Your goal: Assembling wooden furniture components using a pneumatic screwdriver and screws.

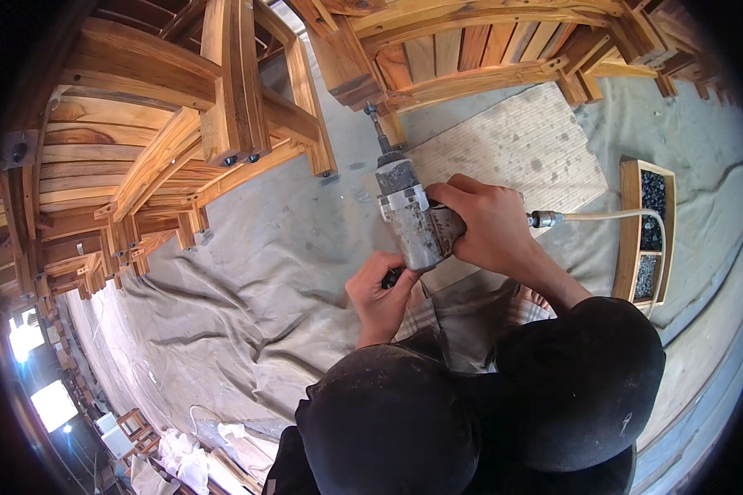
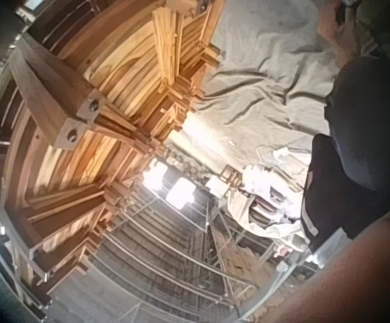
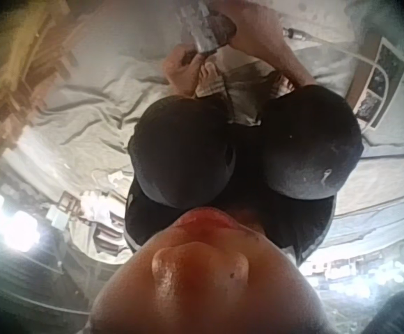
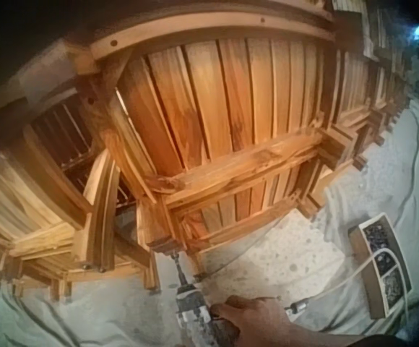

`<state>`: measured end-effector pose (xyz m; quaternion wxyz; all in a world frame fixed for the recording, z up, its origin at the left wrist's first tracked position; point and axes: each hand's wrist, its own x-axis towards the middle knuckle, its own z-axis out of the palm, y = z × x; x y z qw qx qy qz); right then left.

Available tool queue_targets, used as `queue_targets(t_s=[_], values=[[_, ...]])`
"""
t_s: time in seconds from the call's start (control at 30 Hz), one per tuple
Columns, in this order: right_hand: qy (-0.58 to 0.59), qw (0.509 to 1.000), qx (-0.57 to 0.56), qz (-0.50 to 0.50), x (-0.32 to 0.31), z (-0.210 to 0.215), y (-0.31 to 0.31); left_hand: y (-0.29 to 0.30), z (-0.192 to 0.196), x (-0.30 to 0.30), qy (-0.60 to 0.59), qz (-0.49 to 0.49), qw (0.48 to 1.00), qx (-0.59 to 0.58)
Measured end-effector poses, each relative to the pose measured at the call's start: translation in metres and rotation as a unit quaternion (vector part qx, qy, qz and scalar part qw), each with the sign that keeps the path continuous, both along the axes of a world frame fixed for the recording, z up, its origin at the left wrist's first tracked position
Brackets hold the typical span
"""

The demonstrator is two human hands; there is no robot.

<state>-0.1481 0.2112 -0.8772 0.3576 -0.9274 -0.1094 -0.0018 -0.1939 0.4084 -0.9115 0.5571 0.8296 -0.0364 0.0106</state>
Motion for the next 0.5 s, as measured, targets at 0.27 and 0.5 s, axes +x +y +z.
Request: queue_targets(t_s=[0.27,0.5], values=[[-0.004,1.000,0.014,0.003,0.0030,-0.0048,0.0033,0.0022,-0.0006,-0.0001,0.017,0.029,0.999,-0.006],[-0.011,1.000,0.011,0.014,0.0047,-0.0088,0.0048,0.0032,-0.0040,-0.0004,0.009,0.040,0.999,-0.008]])
